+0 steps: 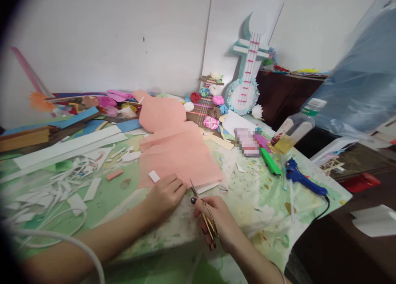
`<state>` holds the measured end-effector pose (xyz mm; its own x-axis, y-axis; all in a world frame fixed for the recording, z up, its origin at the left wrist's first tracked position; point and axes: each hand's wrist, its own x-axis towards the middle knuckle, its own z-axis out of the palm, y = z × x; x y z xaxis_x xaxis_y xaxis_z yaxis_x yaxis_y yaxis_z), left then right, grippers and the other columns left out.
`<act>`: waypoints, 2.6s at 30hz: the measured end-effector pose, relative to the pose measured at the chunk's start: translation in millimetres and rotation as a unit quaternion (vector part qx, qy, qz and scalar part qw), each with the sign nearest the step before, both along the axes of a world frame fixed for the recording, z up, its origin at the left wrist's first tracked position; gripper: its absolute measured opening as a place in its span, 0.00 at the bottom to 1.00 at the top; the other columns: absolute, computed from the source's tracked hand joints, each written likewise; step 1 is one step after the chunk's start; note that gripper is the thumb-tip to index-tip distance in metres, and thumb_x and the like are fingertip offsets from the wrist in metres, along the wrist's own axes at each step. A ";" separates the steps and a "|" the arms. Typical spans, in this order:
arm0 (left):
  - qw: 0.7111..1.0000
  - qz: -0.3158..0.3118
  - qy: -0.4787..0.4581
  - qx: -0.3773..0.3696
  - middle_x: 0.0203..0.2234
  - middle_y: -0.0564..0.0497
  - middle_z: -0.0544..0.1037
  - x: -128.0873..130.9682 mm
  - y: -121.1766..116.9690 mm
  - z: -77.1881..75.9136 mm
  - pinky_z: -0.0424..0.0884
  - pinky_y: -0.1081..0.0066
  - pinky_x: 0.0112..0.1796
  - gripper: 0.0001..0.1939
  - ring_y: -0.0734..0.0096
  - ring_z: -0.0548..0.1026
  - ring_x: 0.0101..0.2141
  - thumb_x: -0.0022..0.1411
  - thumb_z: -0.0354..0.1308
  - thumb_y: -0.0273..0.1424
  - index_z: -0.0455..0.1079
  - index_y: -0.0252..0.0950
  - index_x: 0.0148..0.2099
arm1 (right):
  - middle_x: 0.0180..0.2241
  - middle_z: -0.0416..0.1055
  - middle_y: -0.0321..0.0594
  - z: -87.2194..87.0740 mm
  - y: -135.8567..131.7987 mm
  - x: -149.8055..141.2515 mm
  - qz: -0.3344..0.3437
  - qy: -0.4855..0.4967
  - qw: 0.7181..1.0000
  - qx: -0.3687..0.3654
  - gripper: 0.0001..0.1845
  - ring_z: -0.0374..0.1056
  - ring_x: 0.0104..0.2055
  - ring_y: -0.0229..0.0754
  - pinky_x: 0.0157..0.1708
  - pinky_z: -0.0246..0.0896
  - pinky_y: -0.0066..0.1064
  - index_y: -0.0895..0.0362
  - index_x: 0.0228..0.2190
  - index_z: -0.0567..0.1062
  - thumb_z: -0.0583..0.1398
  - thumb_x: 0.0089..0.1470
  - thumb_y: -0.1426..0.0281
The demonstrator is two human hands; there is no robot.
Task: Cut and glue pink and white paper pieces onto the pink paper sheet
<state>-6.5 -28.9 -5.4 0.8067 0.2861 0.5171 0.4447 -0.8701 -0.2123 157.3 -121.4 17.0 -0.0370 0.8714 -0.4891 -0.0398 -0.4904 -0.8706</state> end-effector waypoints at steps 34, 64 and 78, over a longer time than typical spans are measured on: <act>0.996 -0.007 -0.051 0.079 0.20 0.49 0.67 1.7 -5.7 5.6 0.57 0.68 0.21 0.09 0.66 0.65 0.24 0.62 0.49 0.21 0.68 0.31 0.31 | 0.07 0.58 0.27 -6.9 8.8 -4.6 -0.005 -0.043 0.999 -0.004 0.34 0.55 0.06 0.31 0.03 0.47 0.18 0.58 0.25 0.67 0.58 0.37 0.38; 0.993 -0.026 -0.064 0.099 0.19 0.50 0.67 1.2 -6.0 6.9 0.56 0.68 0.22 0.09 0.67 0.65 0.23 0.62 0.49 0.20 0.66 0.31 0.29 | 0.09 0.56 0.24 8.3 7.2 -8.2 -0.040 -0.045 0.998 -0.033 0.27 0.51 0.07 0.29 0.05 0.43 0.19 0.56 0.26 0.66 0.58 0.41 0.44; 0.989 -0.051 -0.084 0.110 0.19 0.51 0.67 2.5 -6.7 8.2 0.56 0.68 0.21 0.09 0.68 0.66 0.23 0.63 0.49 0.21 0.67 0.31 0.31 | 0.08 0.55 0.25 -4.4 13.8 -6.8 0.001 -0.046 0.999 -0.004 0.33 0.52 0.06 0.29 0.03 0.44 0.19 0.57 0.25 0.66 0.56 0.39 0.38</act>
